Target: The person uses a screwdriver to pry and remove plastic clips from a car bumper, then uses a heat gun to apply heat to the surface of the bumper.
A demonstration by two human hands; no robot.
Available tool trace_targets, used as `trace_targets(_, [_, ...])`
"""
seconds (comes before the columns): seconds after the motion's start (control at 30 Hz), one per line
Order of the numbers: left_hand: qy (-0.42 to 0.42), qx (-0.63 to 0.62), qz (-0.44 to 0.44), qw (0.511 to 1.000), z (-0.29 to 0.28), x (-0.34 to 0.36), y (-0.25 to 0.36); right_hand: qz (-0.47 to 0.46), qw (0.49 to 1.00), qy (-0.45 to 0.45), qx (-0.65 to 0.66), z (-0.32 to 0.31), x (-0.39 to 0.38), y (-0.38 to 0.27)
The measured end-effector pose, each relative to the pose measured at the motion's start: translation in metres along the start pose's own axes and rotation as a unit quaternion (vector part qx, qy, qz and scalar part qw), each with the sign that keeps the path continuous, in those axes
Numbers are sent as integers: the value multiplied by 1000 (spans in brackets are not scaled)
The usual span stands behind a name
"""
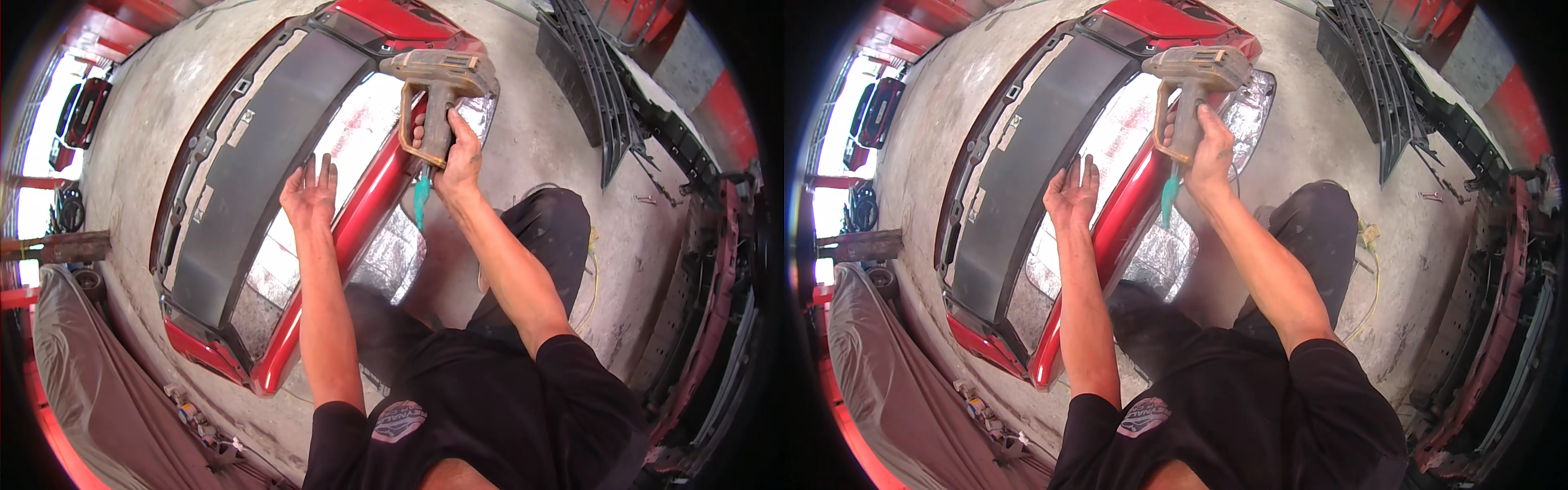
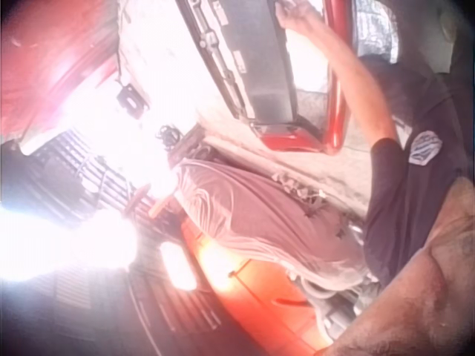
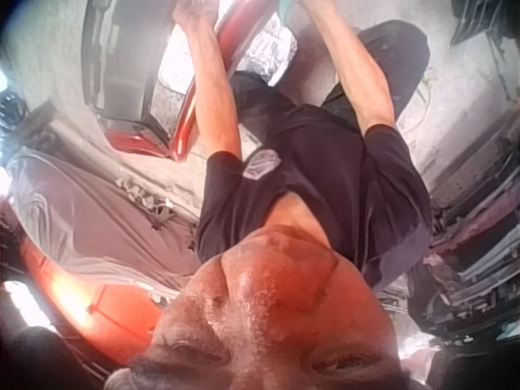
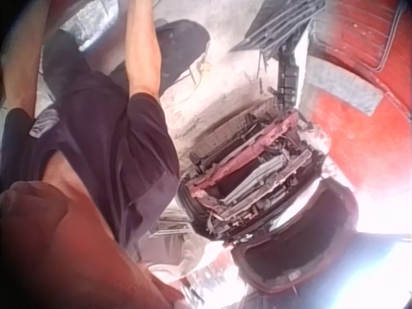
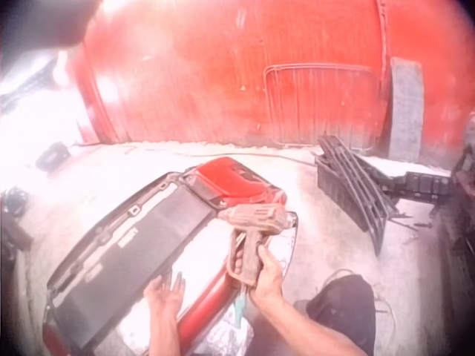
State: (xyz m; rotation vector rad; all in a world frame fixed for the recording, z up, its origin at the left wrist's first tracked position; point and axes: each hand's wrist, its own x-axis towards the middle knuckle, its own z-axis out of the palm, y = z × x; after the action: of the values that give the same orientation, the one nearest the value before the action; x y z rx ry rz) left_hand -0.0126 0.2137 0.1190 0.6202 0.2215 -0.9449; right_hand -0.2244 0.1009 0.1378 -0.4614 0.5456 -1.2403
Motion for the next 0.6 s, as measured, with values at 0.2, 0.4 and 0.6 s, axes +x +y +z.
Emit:
trace_targets(0.2, [21, 13, 5, 1000, 2, 3, 2, 35, 999, -23, 10, -1, -7, 1])
trace_targets(0.4, [33, 10, 1, 999, 1, 3, 1, 41, 998, -39, -6, -3, -13, 4])
trace_targets(0.6, [25, 21, 4, 999, 1, 4, 1, 22, 1000, -10, 20, -2, -5, 1])
